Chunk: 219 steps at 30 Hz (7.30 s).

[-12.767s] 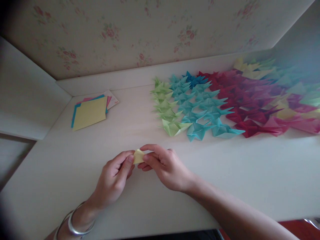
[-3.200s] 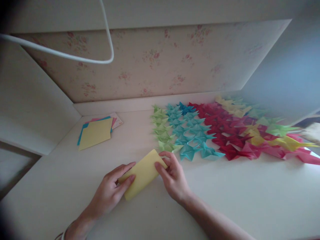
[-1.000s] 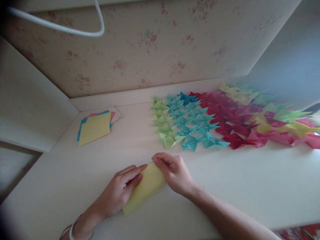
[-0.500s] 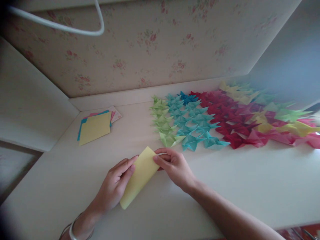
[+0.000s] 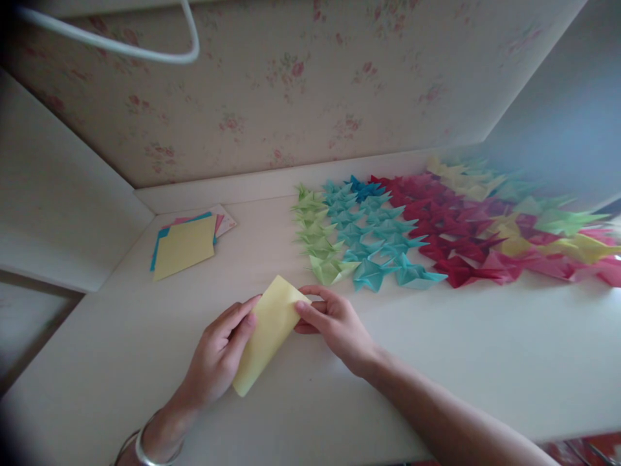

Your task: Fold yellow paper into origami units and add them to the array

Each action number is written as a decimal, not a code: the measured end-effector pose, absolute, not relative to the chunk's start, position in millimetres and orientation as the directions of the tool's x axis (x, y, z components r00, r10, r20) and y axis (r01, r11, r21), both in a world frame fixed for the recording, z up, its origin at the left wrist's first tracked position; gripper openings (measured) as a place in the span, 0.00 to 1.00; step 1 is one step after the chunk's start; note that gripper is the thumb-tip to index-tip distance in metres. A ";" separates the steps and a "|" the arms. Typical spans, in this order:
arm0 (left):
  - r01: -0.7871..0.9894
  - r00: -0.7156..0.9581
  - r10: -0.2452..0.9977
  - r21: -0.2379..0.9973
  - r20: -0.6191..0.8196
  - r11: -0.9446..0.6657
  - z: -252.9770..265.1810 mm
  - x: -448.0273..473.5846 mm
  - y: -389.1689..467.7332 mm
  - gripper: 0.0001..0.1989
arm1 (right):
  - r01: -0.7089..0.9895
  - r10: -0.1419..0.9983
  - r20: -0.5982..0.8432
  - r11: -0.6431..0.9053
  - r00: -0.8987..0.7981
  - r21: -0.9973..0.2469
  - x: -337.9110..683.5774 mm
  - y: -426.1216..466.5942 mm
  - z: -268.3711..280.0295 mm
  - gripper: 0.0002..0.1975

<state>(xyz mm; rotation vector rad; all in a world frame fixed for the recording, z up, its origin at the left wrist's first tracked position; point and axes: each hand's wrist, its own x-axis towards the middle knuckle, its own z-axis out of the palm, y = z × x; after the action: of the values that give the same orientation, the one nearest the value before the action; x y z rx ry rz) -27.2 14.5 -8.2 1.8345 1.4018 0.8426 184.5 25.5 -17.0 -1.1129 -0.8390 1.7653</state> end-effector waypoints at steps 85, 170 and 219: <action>0.047 -0.026 0.983 0.982 -0.181 0.182 -11.2 -25.3 18.0 0.11 | 0.157 0.700 -0.304 -0.268 -0.646 -0.950 179.0 8.5 -17.4 0.17; 0.180 0.565 0.742 0.932 -0.361 0.315 -8.3 -21.1 4.1 0.16 | -0.042 0.987 -0.108 -0.103 0.119 -0.994 204.3 25.9 -15.5 0.29; 0.270 0.252 0.926 0.939 -0.283 0.213 -5.6 -24.9 16.3 0.15 | -0.294 0.685 -0.334 -0.629 -0.647 -0.720 202.1 13.9 -6.1 0.27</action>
<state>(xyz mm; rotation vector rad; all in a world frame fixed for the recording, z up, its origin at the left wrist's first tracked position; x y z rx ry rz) -24.9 16.3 -5.6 1.3075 1.2661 0.6850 202.1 13.9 -6.1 -0.8160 -0.8548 2.2669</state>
